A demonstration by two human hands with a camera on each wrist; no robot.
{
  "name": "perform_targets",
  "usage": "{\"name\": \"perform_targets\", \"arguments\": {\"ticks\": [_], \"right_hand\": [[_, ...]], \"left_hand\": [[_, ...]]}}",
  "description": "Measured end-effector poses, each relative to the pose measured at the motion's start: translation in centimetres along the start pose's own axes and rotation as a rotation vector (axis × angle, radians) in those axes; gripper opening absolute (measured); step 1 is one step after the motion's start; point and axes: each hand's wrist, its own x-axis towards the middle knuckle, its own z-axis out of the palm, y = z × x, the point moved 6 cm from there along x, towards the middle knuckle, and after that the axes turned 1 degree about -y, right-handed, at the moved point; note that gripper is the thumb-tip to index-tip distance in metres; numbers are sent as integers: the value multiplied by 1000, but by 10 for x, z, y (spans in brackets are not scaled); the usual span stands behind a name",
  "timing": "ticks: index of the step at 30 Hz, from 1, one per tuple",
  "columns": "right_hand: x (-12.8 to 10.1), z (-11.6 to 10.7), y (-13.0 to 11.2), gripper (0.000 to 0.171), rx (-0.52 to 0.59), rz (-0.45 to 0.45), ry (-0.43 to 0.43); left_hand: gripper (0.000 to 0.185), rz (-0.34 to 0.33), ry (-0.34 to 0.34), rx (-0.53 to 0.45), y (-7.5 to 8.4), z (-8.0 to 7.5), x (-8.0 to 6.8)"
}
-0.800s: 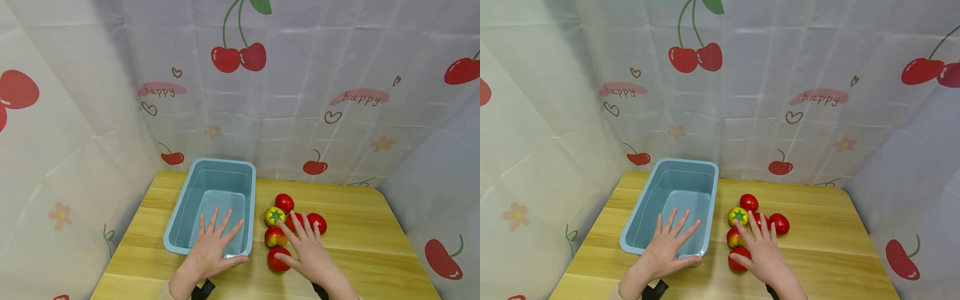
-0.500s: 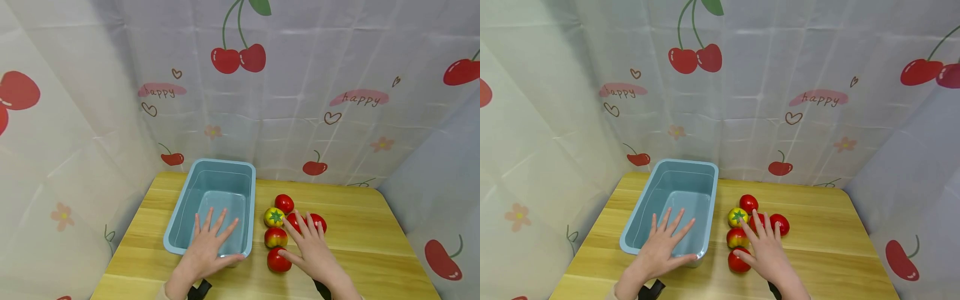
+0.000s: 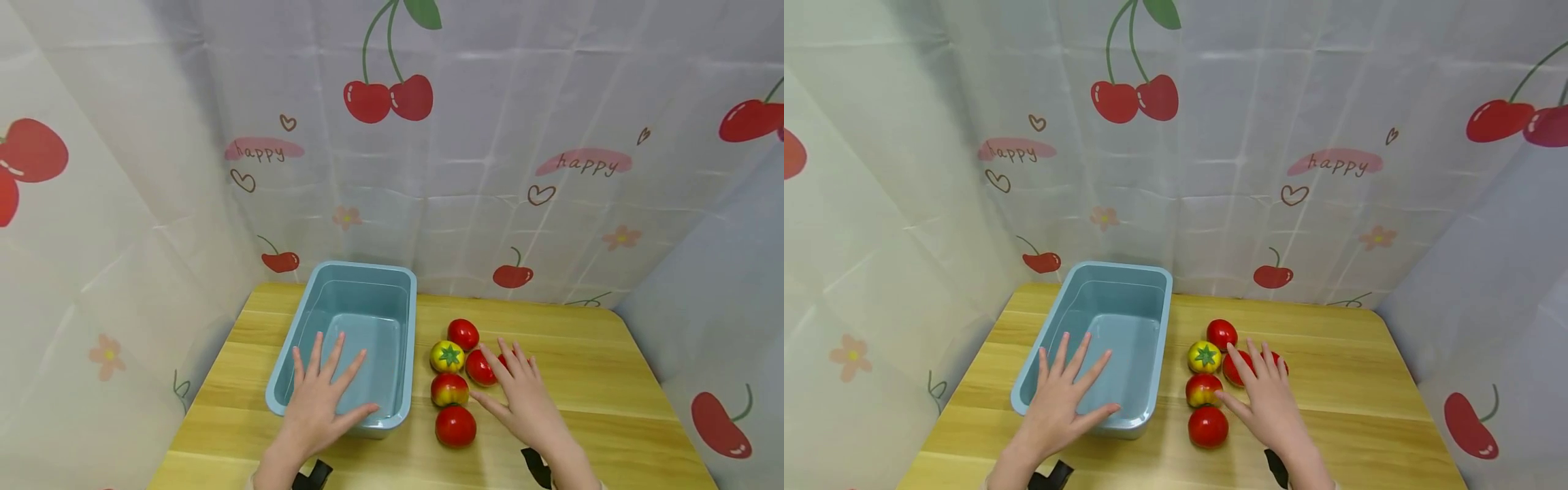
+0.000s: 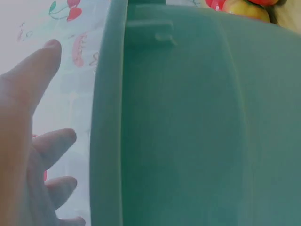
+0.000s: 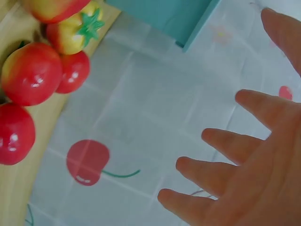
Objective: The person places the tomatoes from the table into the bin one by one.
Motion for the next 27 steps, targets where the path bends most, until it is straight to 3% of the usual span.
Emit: {"name": "perform_targets", "arguments": {"ticks": [5, 14, 19, 27], "right_hand": [[1, -2, 13, 73, 34, 25, 28], [2, 1, 38, 71, 56, 29, 99], [3, 11, 56, 67, 101, 47, 120], [4, 35, 95, 64, 208, 152, 118]], "left_hand": [[74, -26, 93, -45, -10, -7, -7], [68, -136, 217, -167, -38, -13, -26], [67, -165, 263, -196, -53, -14, -38], [62, -185, 289, -270, -68, -9, -54]]}}
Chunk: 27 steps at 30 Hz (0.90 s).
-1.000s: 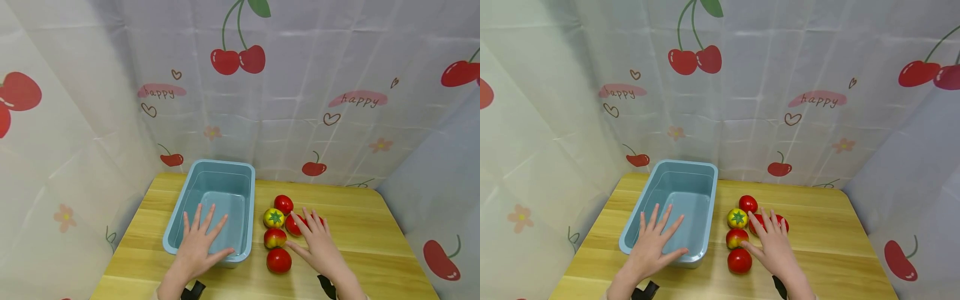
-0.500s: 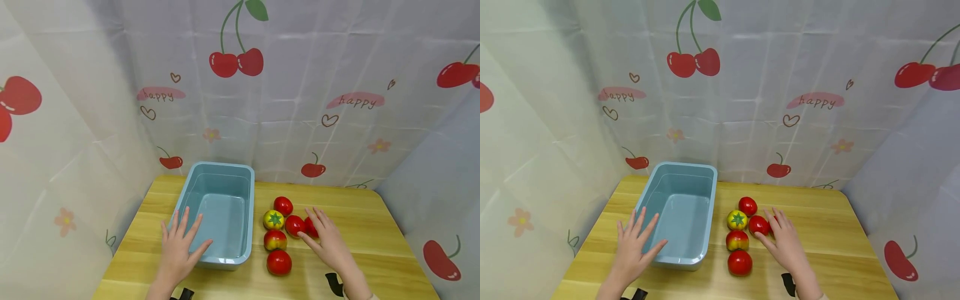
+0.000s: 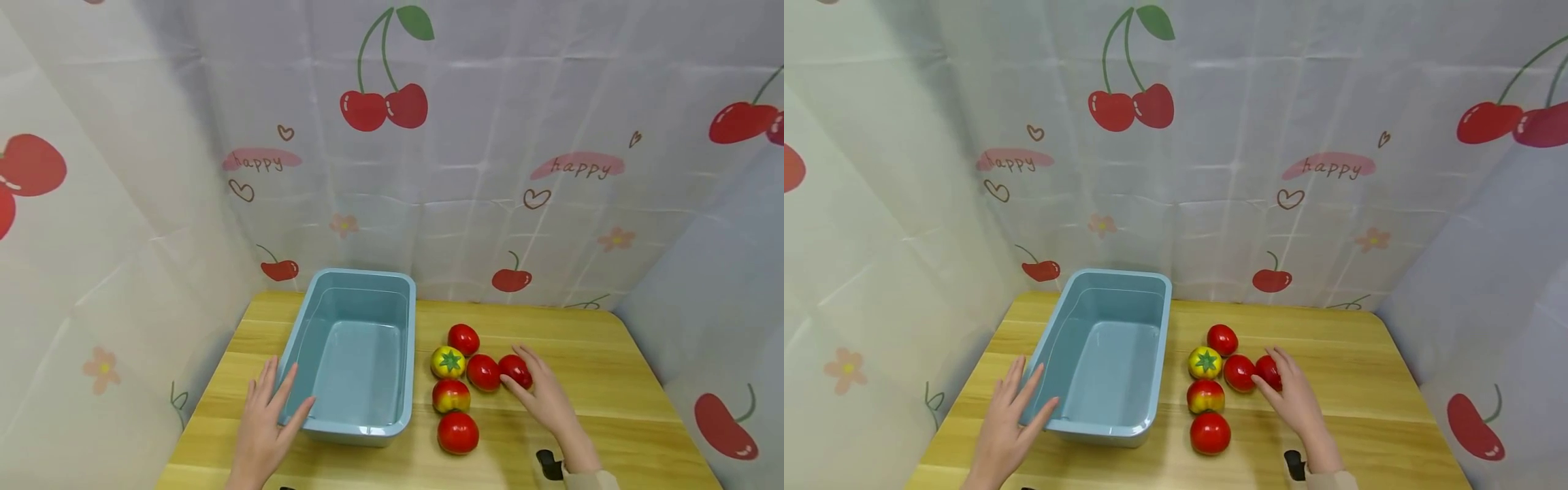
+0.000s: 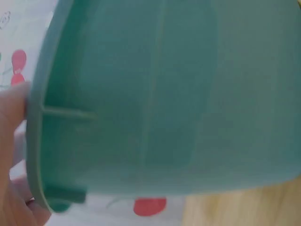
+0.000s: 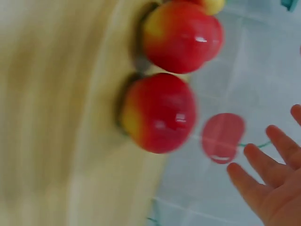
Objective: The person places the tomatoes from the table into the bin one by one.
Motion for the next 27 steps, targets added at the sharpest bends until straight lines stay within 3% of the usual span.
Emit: {"name": "perform_targets", "arguments": {"ticks": [4, 11, 15, 22, 27], "right_hand": [[0, 8, 18, 65, 73, 61, -3], [0, 21, 44, 74, 180, 171, -16], [0, 29, 57, 77, 241, 196, -11], [-2, 38, 68, 82, 312, 229, -8], [-2, 43, 77, 84, 350, 283, -17]], "left_hand": [[60, -47, -19, -49, -8, 2, -5], [64, -277, -91, -201, -28, 10, -15], [70, -368, -100, -289, -37, 14, -19], [71, -475, -65, -396, -44, 20, -24], [70, -488, -11, -457, -44, 22, -24]]}}
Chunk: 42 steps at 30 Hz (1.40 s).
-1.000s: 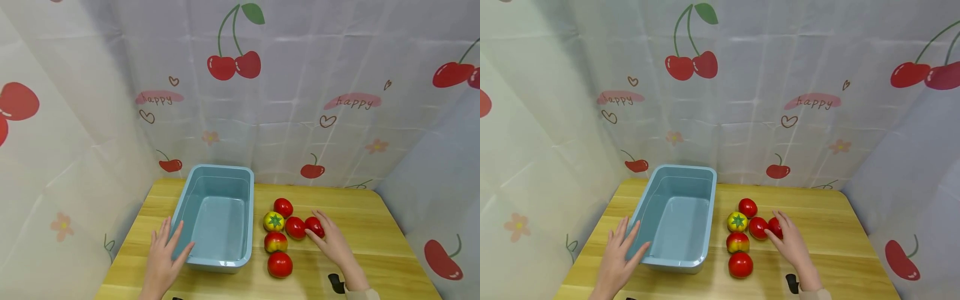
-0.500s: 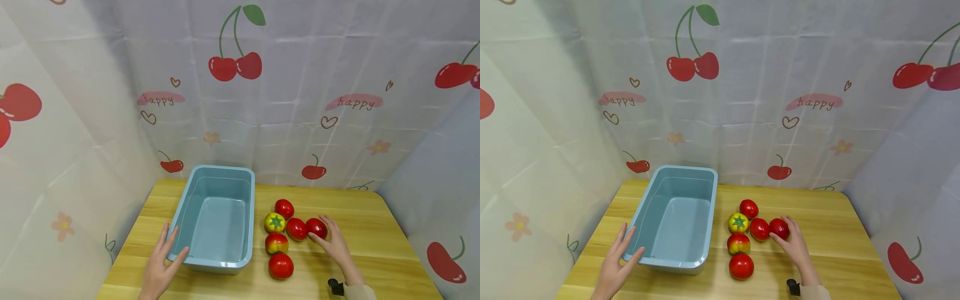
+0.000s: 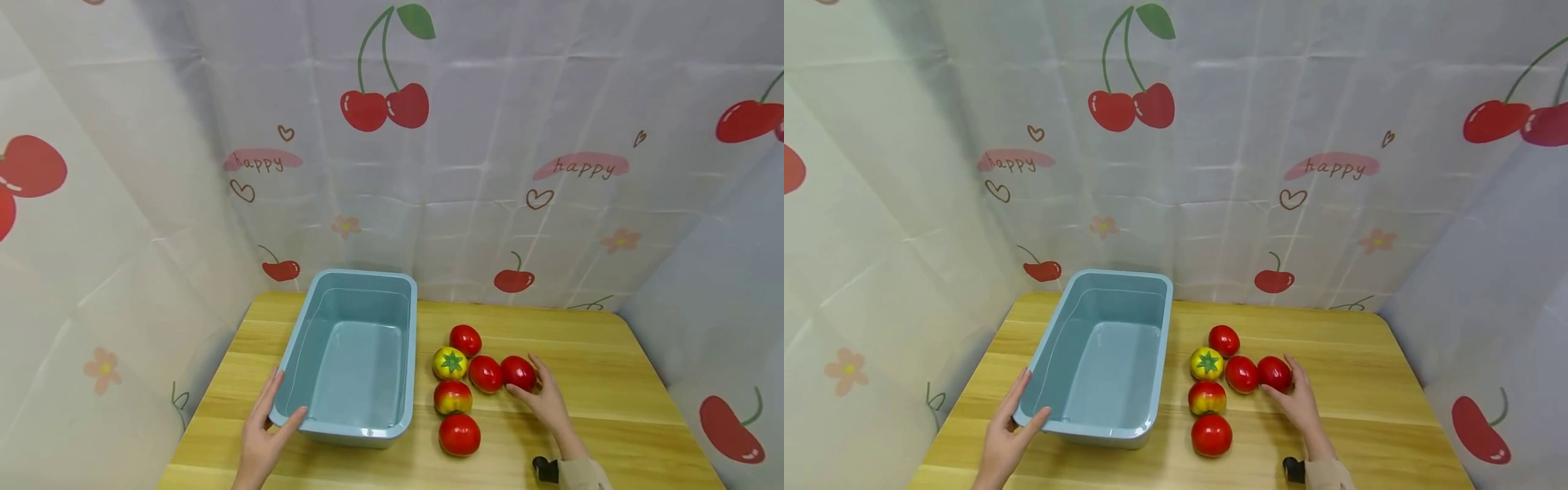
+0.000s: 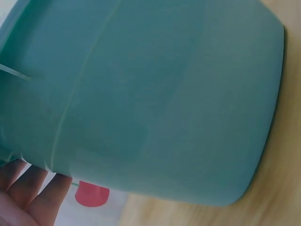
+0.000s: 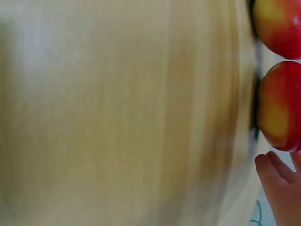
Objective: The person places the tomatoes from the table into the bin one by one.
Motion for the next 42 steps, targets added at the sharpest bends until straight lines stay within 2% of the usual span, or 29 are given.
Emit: {"name": "perform_targets", "arguments": {"ticks": [6, 14, 20, 33, 42], "right_hand": [[3, 2, 10, 82, 19, 43, -7], [6, 6, 19, 84, 29, 63, -10], [6, 3, 15, 84, 40, 85, 2], [10, -4, -28, 83, 17, -17, -1], [8, -3, -66, 83, 40, -97, -20]], "left_hand": [[68, -16, 9, -27, 3, 0, 0], [63, -19, 25, -31, 31, -2, -4], [62, -24, 27, -37, 37, -2, -5], [62, -53, 24, -36, 33, -2, -6], [66, -71, 24, -34, -4, 1, 0]]}}
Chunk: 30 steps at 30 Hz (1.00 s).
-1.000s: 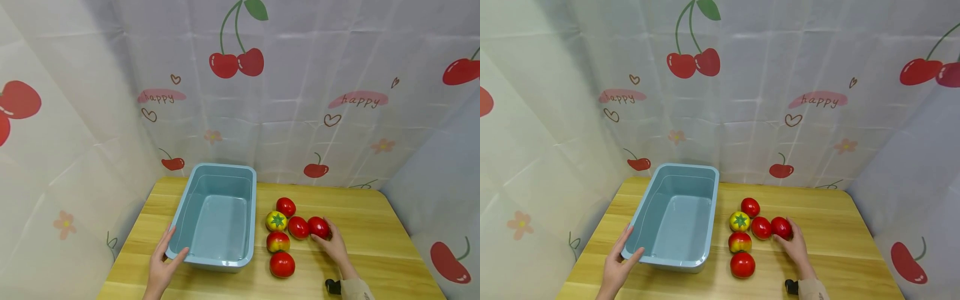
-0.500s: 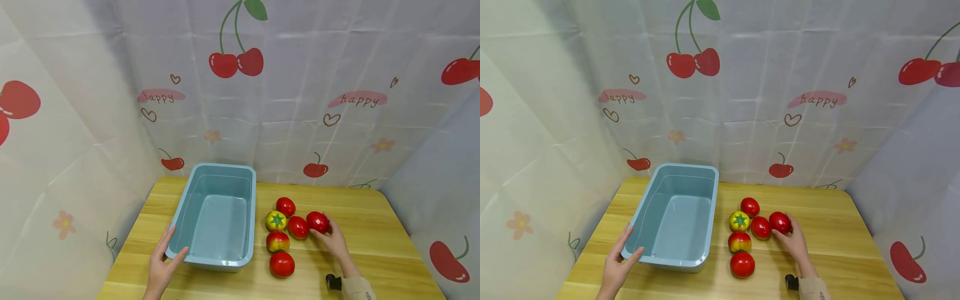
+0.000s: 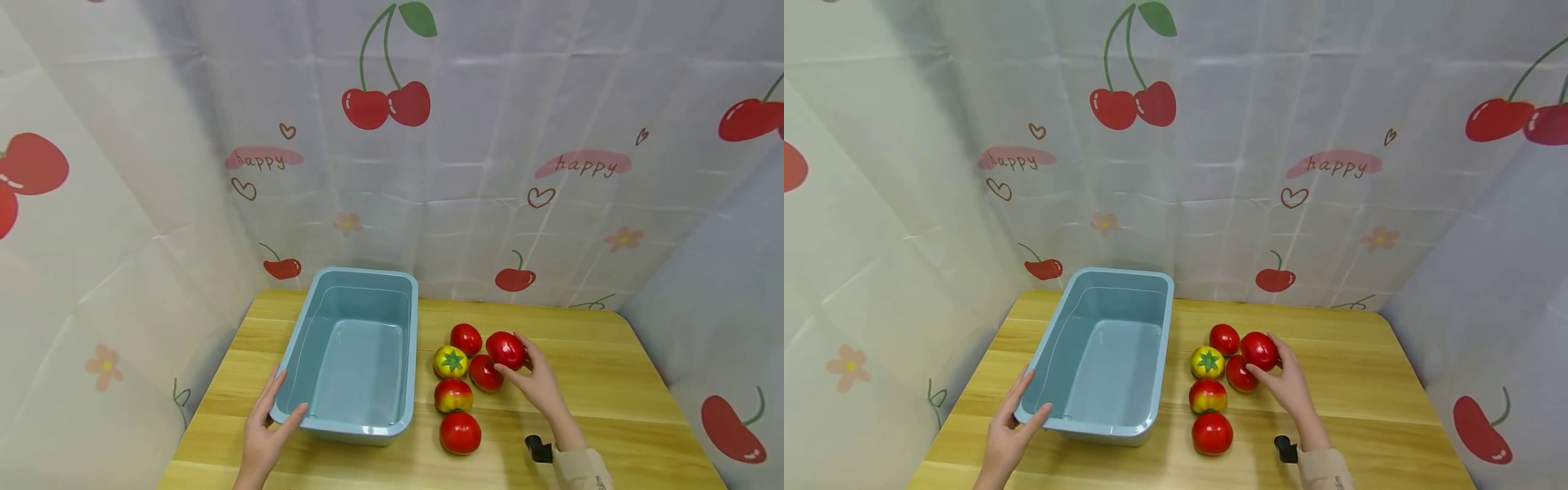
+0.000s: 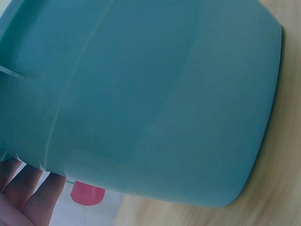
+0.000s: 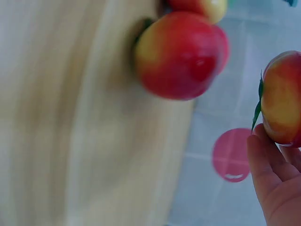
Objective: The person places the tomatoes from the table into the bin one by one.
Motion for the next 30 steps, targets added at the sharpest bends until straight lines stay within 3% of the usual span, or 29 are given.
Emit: {"name": "perform_targets", "arguments": {"ticks": [14, 30], "right_hand": [[-4, 10, -56, 80, -3, -140, -14], [-6, 36, -97, 79, 65, -177, -64]], "left_hand": [[65, 38, 5, -10, 4, 0, -1], [64, 25, 10, -8, 5, 1, -3]]}}
